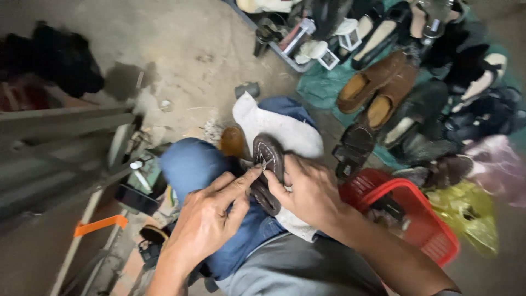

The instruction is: Hand-stitching the sole of a brown sandal using a needle and thread.

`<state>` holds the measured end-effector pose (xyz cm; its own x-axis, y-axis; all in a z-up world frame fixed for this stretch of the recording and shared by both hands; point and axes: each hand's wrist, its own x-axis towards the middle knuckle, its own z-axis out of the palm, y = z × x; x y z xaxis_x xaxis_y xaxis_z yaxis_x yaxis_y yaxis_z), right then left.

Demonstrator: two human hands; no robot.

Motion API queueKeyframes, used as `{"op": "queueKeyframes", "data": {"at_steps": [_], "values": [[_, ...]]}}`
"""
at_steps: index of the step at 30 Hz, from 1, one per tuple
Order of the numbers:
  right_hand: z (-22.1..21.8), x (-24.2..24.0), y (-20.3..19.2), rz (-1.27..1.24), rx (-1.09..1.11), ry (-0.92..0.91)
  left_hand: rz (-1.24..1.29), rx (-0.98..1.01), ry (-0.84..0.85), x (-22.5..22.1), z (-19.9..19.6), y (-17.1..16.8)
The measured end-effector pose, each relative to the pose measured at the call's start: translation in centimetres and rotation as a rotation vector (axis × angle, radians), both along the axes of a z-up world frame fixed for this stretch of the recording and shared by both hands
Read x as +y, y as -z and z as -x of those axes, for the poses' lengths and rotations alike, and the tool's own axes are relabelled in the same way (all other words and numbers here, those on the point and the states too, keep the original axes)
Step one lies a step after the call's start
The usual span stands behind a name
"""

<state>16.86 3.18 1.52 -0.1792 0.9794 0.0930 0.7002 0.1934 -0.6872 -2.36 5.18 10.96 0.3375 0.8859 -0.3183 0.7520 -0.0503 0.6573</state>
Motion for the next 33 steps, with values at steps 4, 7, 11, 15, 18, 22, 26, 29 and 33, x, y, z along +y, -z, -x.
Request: {"op": "queueKeyframes", "data": {"at_steps": [4, 7, 11, 15, 18, 22, 26, 29, 33], "values": [[2.0, 0.7, 0.3, -0.107, -0.112, -0.040, -0.008, 0.125, 0.029, 0.5, 2.5, 1.2], [2.5, 1.1, 0.7, -0.114, -0.117, -0.098, -0.059, 0.170, 0.135, 1.4, 2.9, 1.8], [2.5, 1.8, 0.5, -0.046, -0.094, -0.079, -0.092, 0.133, 0.202, 3.4, 2.8, 2.4], [2.6, 1.7, 1.0, -0.010, -0.104, -0.052, -0.102, 0.149, 0.336, 4.3, 3.6, 4.0], [2.5, 2.3, 0.8, 0.040, -0.077, -0.070, -0.170, 0.168, 0.394, 4.7, 3.7, 4.3], [2.4, 2.7, 1.4, 0.029, -0.078, -0.095, 0.085, 0.015, 0.164, 6.1, 2.8, 3.3], [2.4, 2.9, 1.3, 0.034, -0.038, -0.104, -0.054, 0.074, 0.257, 5.3, 3.2, 4.4], [2.5, 2.9, 0.9, 0.018, -0.027, -0.127, -0.094, 0.078, 0.272, 4.9, 3.1, 4.4], [2.3, 3.0, 0.5, 0.029, -0.008, -0.170, 0.166, -0.040, 0.057, 5.3, 2.3, 3.1]]}}
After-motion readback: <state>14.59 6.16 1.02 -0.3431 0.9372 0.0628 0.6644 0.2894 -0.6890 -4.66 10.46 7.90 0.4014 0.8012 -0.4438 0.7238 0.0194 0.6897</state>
